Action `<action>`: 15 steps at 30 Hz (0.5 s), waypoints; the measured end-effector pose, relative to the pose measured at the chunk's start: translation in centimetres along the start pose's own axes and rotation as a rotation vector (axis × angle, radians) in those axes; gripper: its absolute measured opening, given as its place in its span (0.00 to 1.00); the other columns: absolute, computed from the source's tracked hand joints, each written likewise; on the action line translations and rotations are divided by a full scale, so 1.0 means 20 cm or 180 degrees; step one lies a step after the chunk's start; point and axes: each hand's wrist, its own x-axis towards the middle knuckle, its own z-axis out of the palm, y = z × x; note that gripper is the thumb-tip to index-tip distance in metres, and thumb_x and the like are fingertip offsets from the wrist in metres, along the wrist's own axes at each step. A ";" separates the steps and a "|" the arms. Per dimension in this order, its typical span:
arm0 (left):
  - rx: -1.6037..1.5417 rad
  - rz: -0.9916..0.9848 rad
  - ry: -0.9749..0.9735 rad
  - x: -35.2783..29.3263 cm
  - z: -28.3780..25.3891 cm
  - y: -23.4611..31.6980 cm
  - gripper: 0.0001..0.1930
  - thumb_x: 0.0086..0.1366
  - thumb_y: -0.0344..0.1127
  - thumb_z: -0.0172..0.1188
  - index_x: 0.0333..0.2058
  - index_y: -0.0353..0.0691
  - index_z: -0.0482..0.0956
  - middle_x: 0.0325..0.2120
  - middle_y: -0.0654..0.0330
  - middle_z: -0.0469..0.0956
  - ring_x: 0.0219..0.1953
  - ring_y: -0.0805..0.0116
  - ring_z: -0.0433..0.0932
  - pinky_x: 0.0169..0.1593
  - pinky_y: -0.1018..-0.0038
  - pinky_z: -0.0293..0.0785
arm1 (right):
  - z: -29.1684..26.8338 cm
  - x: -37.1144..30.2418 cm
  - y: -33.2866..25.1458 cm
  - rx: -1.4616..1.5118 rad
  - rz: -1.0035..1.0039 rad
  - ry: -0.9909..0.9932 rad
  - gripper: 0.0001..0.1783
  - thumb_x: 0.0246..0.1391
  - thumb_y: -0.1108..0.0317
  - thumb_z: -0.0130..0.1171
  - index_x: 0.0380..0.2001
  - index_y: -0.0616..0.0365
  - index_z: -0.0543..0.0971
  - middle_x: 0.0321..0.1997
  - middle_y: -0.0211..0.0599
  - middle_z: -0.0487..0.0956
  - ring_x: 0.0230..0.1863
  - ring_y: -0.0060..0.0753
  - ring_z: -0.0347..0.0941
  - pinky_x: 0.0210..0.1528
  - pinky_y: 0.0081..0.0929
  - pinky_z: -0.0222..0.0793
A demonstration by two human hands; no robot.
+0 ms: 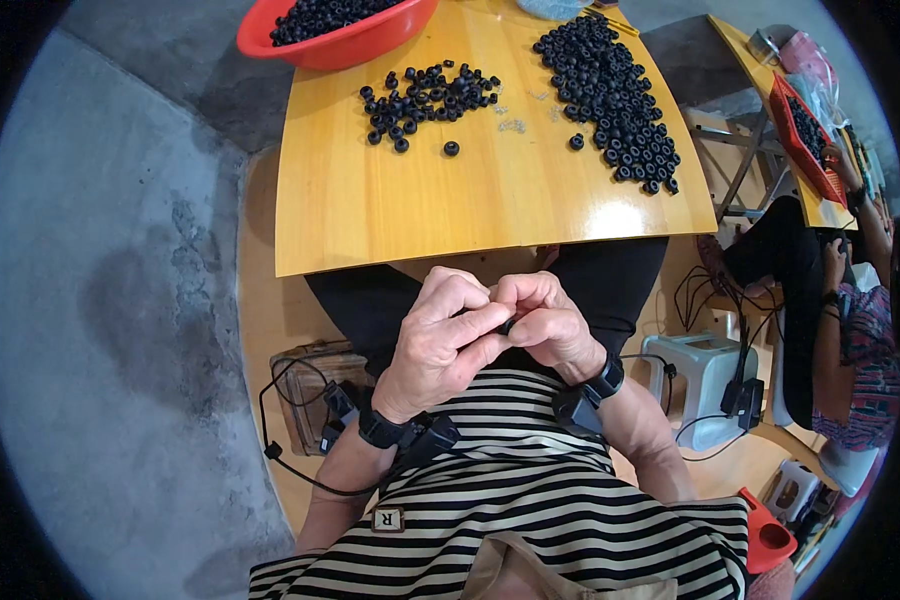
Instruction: Manually assembling small black plastic components by inserting metal or plastic inserts into caps.
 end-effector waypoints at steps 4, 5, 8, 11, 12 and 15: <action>0.0148 -0.0041 0.0083 0.03 0.02 0.06 0.18 0.44 0.23 0.72 0.37 0.36 0.83 0.28 0.62 0.72 0.35 0.63 0.71 0.39 0.69 0.71 | 0.00 -0.02 -0.04 -0.0196 0.0275 0.0107 0.06 0.43 0.74 0.60 0.20 0.56 0.73 0.21 0.20 0.69 0.22 0.12 0.59 0.25 0.15 0.52; 0.0157 0.0022 0.0047 0.03 0.02 0.05 0.18 0.44 0.22 0.72 0.37 0.36 0.83 0.28 0.62 0.72 0.35 0.62 0.71 0.38 0.69 0.71 | 0.00 -0.02 -0.05 -0.0204 0.0361 0.0090 0.06 0.44 0.73 0.60 0.20 0.56 0.72 0.20 0.19 0.68 0.22 0.12 0.58 0.24 0.15 0.51; 0.0149 0.0133 -0.0011 0.02 0.02 0.02 0.16 0.43 0.22 0.72 0.34 0.35 0.82 0.28 0.61 0.72 0.33 0.61 0.72 0.36 0.69 0.71 | 0.00 -0.04 -0.06 -0.0069 0.0617 -0.0009 0.07 0.46 0.71 0.61 0.21 0.54 0.72 0.20 0.18 0.67 0.20 0.11 0.56 0.22 0.15 0.46; 0.0170 0.0201 0.0034 0.02 0.03 0.01 0.16 0.43 0.21 0.71 0.34 0.35 0.82 0.28 0.61 0.72 0.34 0.61 0.72 0.36 0.69 0.72 | -0.01 -0.04 -0.01 0.0158 0.0676 -0.0191 0.08 0.49 0.66 0.64 0.29 0.57 0.76 0.21 0.16 0.65 0.19 0.10 0.53 0.21 0.15 0.42; 0.0198 0.0238 0.0044 0.02 0.03 0.01 0.16 0.43 0.21 0.71 0.34 0.35 0.81 0.28 0.61 0.72 0.35 0.60 0.73 0.37 0.69 0.73 | -0.01 -0.03 -0.01 0.0147 0.0673 -0.0222 0.10 0.50 0.65 0.65 0.32 0.58 0.76 0.21 0.16 0.66 0.19 0.10 0.53 0.21 0.15 0.42; 0.0186 0.0323 0.0008 0.02 0.04 0.03 0.16 0.42 0.21 0.71 0.33 0.35 0.81 0.29 0.61 0.72 0.35 0.60 0.73 0.37 0.69 0.73 | -0.01 -0.03 -0.03 0.0205 0.0896 -0.0306 0.15 0.49 0.64 0.67 0.36 0.61 0.78 0.22 0.17 0.67 0.19 0.10 0.53 0.20 0.15 0.43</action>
